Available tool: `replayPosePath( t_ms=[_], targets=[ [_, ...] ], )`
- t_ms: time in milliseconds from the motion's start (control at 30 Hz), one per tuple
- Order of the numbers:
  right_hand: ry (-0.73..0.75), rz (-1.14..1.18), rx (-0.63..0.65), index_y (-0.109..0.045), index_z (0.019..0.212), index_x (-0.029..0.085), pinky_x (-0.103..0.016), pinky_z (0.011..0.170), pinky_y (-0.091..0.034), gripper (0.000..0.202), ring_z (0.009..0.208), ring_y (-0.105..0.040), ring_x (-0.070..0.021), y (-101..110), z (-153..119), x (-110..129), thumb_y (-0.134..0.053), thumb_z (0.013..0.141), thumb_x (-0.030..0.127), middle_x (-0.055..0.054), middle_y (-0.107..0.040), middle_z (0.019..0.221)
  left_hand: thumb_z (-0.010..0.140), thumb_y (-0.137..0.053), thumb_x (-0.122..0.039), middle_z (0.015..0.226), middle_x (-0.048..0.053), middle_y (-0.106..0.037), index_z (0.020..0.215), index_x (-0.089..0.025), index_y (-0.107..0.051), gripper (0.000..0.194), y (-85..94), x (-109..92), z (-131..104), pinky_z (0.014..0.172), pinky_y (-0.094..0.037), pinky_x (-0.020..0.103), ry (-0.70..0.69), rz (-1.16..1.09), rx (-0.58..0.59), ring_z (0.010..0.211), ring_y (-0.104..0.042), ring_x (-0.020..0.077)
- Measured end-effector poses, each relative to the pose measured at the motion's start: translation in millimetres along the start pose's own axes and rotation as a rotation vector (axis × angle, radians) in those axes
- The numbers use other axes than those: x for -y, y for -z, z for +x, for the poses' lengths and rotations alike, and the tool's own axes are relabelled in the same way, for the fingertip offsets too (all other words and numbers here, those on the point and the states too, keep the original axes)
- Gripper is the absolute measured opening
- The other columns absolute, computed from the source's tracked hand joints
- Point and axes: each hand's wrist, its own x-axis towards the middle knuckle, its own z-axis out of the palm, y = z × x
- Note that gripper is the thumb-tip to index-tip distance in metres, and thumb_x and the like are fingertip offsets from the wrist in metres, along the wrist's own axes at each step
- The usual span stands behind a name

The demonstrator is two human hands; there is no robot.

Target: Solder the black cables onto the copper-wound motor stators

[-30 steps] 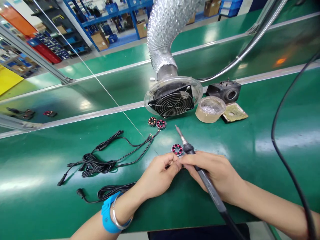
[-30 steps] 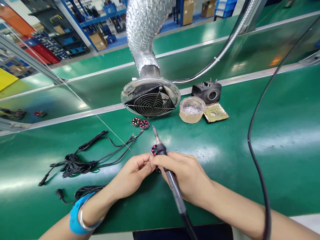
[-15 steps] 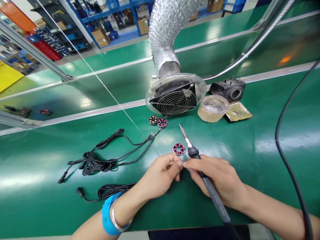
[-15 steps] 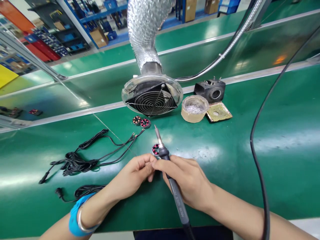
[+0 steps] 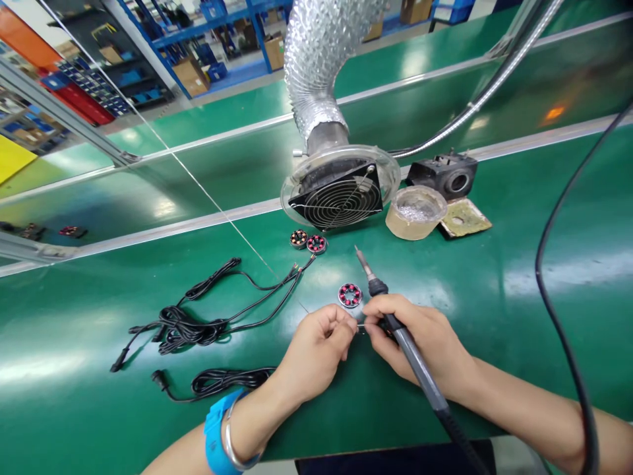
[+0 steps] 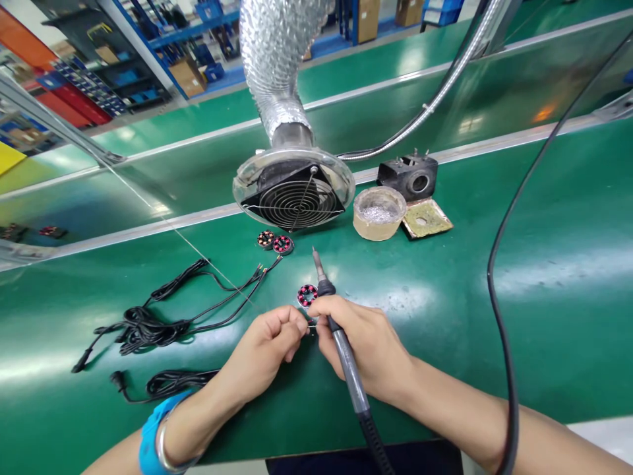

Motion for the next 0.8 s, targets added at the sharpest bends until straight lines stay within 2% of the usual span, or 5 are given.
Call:
replayPosePath(
  t_ms=[300, 433, 533, 700, 800],
  targets=[
    [0.076, 0.003, -0.105, -0.058, 0.118, 0.023, -0.024, 0.075, -0.058, 0.037, 0.079, -0.073, -0.0135, 11.6, -12.0, 2.4, -0.059, 0.086, 0.006, -0.001, -0.075, 0.098, 0.090, -0.048, -0.034, 0.055, -0.009, -0.036, 0.073, -0.018, -0.049, 0.023, -3.3, 3.6, -0.2, 0.046, -0.023, 0.021, -0.033, 0.026, -0.044, 0.050, -0.027, 0.0080],
    [0.026, 0.047, -0.216, -0.059, 0.128, 0.025, -0.025, 0.067, -0.058, 0.044, 0.075, -0.071, -0.0146, 29.1, -26.7, 7.2, -0.059, 0.087, 0.009, -0.001, -0.074, 0.092, 0.091, -0.049, -0.036, 0.056, -0.008, -0.035, 0.073, -0.018, -0.048, 0.025, -4.1, 5.2, -1.3, 0.047, -0.023, 0.021, -0.042, 0.069, -0.065, 0.051, -0.027, 0.0081],
    [-0.040, 0.150, -0.264, -0.064, 0.122, 0.023, -0.029, 0.059, -0.054, 0.037, 0.072, -0.067, -0.0173, 38.6, -37.1, 7.2, -0.057, 0.087, 0.013, -0.005, -0.070, 0.089, 0.092, -0.050, -0.036, 0.057, -0.009, -0.034, 0.073, -0.019, -0.047, 0.026, -4.3, 5.9, -2.9, 0.047, -0.023, 0.021, -0.044, 0.082, -0.071, 0.052, -0.026, 0.0082],
    [-0.214, 0.306, -0.299, -0.068, 0.105, 0.023, -0.027, 0.046, -0.047, 0.020, 0.062, -0.064, -0.0178, 38.4, -47.4, 0.3, -0.058, 0.088, 0.020, -0.004, -0.069, 0.079, 0.092, -0.050, -0.036, 0.056, -0.008, -0.034, 0.073, -0.019, -0.047, 0.025, -4.2, 6.9, -4.0, 0.048, -0.023, 0.021, -0.051, 0.081, -0.077, 0.052, -0.027, 0.0084],
    [-0.237, 0.322, -0.281, -0.067, 0.105, 0.023, -0.026, 0.043, -0.044, 0.019, 0.059, -0.064, -0.0171, 36.2, -48.3, -1.6, -0.059, 0.088, 0.020, -0.002, -0.069, 0.075, 0.092, -0.050, -0.036, 0.056, -0.008, -0.034, 0.073, -0.019, -0.047, 0.025, -3.8, 7.0, -4.4, 0.048, -0.023, 0.021, -0.053, 0.080, -0.075, 0.052, -0.027, 0.0084]
  ],
)
